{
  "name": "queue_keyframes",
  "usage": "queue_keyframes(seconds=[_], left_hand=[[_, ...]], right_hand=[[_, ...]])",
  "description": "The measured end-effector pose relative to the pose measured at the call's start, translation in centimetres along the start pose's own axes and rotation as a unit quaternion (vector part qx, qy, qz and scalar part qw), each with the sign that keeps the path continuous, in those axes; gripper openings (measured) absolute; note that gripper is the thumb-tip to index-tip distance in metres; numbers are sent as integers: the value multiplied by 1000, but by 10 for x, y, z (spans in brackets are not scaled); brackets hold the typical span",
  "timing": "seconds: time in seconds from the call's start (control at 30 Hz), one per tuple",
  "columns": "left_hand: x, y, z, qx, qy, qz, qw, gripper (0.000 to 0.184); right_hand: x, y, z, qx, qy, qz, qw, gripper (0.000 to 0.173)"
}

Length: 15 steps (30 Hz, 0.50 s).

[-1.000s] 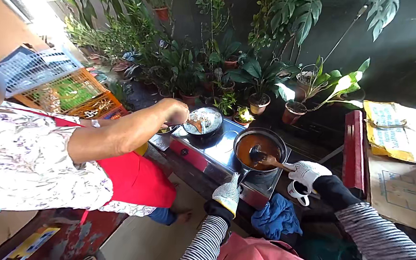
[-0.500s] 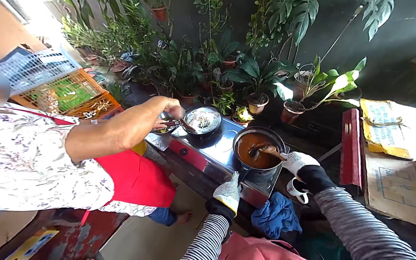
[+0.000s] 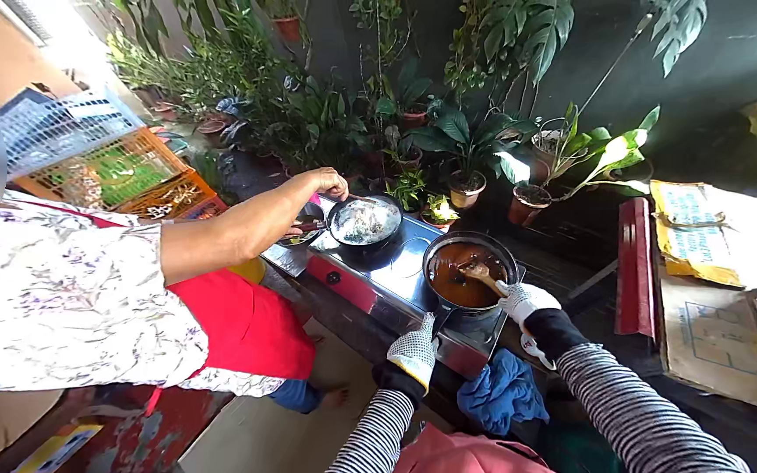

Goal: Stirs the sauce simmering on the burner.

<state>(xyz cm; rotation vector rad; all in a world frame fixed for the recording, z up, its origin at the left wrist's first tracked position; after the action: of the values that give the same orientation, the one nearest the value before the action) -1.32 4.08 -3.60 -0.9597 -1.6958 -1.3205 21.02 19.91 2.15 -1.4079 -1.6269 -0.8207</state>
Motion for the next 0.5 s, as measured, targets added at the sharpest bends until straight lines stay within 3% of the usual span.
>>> queue_keyframes(seconds=[0.03,0.1,0.23,0.33,0.43,0.5], left_hand=[[9,9,1,76,-78,-18,994,63],[18,18,3,136,-126,-30,982,66],[22,20,0,129,-126,-23,983,64],[20,19,2,118,-120,-26,985,64],[20,18,2,127,-125,-31,984,65],[20,18,2,124,-122,-29,984,65]], right_hand=[[-5,-5,-7,22,-12,-15,1000,53],[1,-3,-26,55,-31,-41,997,50],[39,19,-28,20,-47,-74,996,46],[24,10,-3,-7,-12,-33,999,49],[-2,-9,-11,40,-14,-33,999,54],[5,-7,-26,63,-22,-68,995,52]])
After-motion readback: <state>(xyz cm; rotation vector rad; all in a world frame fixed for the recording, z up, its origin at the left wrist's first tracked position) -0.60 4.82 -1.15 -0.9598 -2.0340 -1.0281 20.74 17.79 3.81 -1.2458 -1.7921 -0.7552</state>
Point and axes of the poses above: each hand's wrist, its own z-axis towards the middle knuckle, its own x-axis out of the back of the hand, y = z × x, the point moved 5 cm from there along z, towards the middle knuckle, and after that the axes turned 6 degrees about -z, right-handed, at the moved point
